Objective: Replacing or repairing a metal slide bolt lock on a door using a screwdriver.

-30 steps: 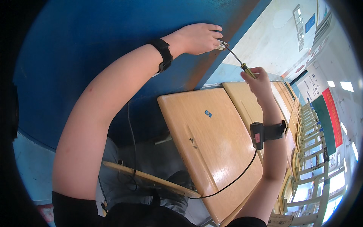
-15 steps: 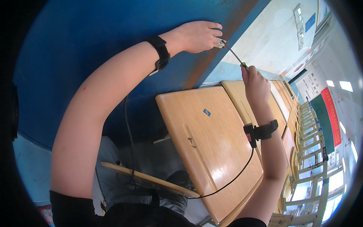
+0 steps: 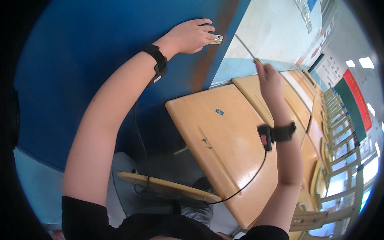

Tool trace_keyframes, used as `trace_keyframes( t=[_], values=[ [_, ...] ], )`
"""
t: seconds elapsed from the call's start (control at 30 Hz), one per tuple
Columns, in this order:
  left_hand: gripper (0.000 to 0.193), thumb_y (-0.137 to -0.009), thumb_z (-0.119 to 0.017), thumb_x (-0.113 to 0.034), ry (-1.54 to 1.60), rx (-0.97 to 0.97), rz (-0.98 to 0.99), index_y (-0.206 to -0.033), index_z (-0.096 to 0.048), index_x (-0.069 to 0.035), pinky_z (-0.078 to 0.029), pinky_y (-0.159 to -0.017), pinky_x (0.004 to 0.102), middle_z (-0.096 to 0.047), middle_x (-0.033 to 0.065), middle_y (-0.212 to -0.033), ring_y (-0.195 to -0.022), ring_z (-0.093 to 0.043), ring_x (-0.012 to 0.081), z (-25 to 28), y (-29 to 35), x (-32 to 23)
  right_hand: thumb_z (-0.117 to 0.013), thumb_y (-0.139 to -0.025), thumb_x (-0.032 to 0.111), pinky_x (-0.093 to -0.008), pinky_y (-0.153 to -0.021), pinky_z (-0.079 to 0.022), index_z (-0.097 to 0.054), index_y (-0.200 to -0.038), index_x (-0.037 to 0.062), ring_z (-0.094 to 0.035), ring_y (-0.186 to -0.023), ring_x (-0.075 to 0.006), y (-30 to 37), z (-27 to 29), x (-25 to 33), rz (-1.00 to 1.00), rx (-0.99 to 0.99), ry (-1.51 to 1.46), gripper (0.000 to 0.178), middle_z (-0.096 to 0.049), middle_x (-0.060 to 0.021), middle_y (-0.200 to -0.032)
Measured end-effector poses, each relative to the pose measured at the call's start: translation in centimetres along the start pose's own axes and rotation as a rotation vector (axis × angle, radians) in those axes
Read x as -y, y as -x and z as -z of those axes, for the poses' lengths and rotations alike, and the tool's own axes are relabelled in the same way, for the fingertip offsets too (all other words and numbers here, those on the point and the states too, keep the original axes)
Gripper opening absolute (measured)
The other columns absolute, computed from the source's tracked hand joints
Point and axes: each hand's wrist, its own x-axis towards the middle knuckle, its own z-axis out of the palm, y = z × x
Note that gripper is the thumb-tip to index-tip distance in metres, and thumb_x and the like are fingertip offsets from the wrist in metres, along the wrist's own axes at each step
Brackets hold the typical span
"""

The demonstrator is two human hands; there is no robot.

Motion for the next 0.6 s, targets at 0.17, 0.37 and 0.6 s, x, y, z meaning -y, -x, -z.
trace_keyframes(
  t=[0.17,0.37,0.6],
  values=[
    [0.032,-0.084,-0.064,-0.018,-0.095,0.032,-0.059,-0.115,-0.068,-0.015,-0.031,-0.115,0.0357,-0.064,-0.0033,-0.122,-0.122,-0.052,0.0159,1.5,-0.8,0.7,-0.055,-0.098,0.037,-0.0246,-0.041,-0.027,-0.062,-0.081,0.0045,-0.038,-0.044,-0.0054,13.2,-0.1,-8.7,-0.705,0.192,-0.591,0.038,-0.045,0.0049,-0.057],
    [0.032,-0.083,-0.061,-0.012,0.250,-0.348,0.036,-0.114,-0.068,-0.013,-0.038,-0.108,0.0371,-0.063,0.0010,-0.124,-0.118,-0.056,0.0189,1.1,-0.6,-0.3,-0.053,-0.098,0.043,-0.0215,-0.038,-0.022,-0.061,-0.085,0.0070,-0.034,-0.042,-0.0033,19.7,-4.0,-14.6,-0.830,0.045,-0.897,0.039,-0.042,0.0061,-0.055],
    [0.035,-0.076,-0.062,-0.007,0.208,-0.400,0.372,-0.110,-0.069,-0.011,-0.044,-0.091,0.0398,-0.063,0.0042,-0.102,-0.098,-0.058,0.0239,2.1,3.1,-3.8,-0.058,-0.095,0.044,-0.0222,-0.043,-0.027,-0.063,-0.084,0.0071,-0.038,-0.047,-0.0042,20.3,-5.2,-14.6,-0.892,0.152,-0.915,0.038,-0.044,0.0053,-0.056]
  ],
)
